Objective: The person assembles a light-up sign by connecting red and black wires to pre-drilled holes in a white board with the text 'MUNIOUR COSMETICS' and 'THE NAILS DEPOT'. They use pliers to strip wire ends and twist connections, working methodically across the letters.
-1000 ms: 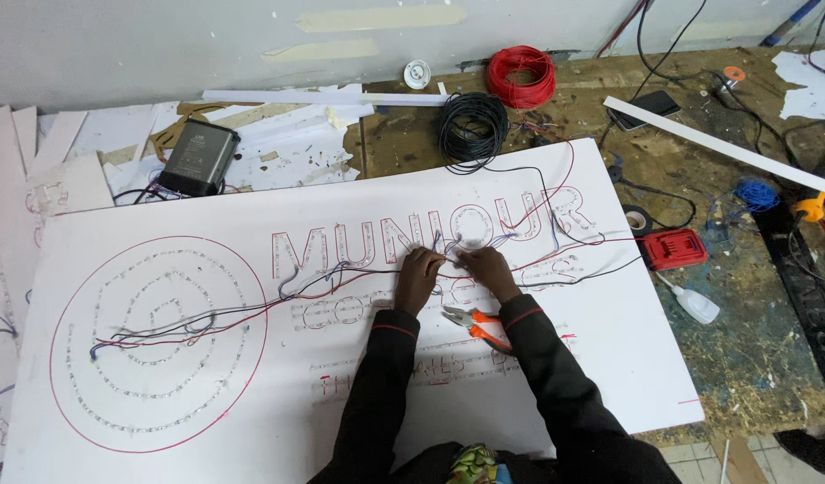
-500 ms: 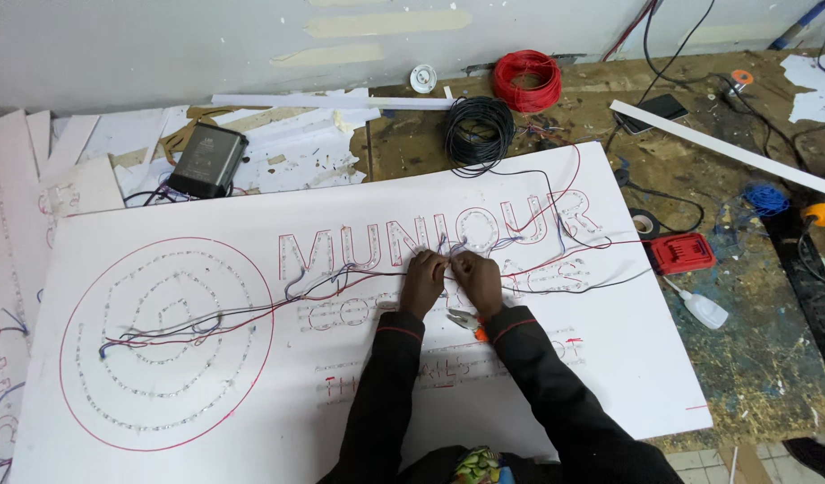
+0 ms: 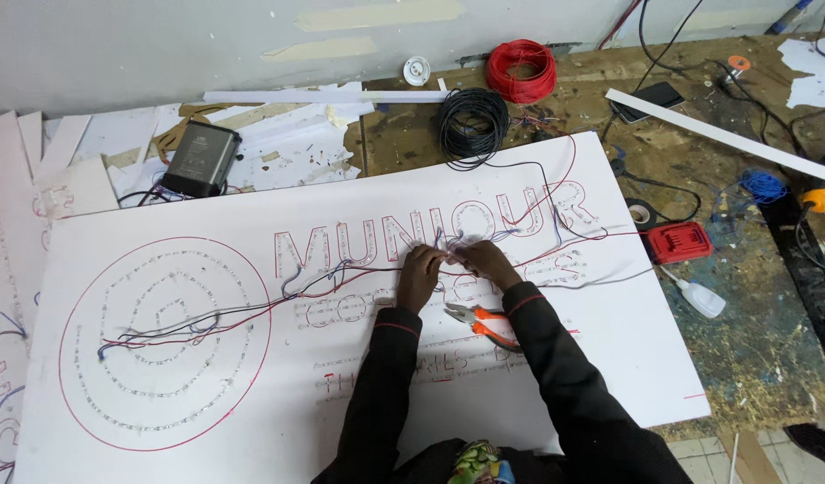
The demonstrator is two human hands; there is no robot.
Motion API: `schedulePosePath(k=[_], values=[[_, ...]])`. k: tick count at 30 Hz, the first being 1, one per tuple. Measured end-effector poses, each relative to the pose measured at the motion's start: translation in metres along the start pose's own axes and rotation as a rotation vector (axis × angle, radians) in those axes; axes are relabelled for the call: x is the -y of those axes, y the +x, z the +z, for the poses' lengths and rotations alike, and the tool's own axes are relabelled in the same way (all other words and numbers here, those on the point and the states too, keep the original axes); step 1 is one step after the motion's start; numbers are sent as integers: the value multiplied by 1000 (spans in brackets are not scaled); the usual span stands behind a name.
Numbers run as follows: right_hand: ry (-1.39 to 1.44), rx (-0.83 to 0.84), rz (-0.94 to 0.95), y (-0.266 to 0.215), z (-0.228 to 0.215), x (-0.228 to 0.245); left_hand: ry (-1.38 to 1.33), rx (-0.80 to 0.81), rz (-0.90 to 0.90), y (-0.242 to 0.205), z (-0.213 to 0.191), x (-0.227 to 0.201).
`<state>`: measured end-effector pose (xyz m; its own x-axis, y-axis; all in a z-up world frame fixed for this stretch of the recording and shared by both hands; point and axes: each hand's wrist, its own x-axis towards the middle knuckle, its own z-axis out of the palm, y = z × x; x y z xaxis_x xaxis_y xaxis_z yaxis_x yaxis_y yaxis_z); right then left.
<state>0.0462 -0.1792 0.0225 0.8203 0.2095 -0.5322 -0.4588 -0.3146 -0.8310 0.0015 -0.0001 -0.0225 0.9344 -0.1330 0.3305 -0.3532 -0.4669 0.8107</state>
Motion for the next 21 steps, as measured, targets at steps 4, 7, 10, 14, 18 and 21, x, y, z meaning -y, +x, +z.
schedulePosePath(k=[4,7,10,14,18,21], values=[[24,17,-34,3,2,2,13,-8,-40,3,0,-2],[-234,-62,-205,11,4,-3,-59,-12,-52,5,-1,-3],[-706,-148,-506,6,3,-5,-93,25,-111,1,-2,-2],[-1014,-133,-603,9,-1,-5,-119,10,-115,1,-2,-1],[-834,-225,-419,-10,-16,-27,-137,-32,-101,-1,0,1],[-747,-425,-318,-42,-32,-67,35,-134,98,-11,0,1]])
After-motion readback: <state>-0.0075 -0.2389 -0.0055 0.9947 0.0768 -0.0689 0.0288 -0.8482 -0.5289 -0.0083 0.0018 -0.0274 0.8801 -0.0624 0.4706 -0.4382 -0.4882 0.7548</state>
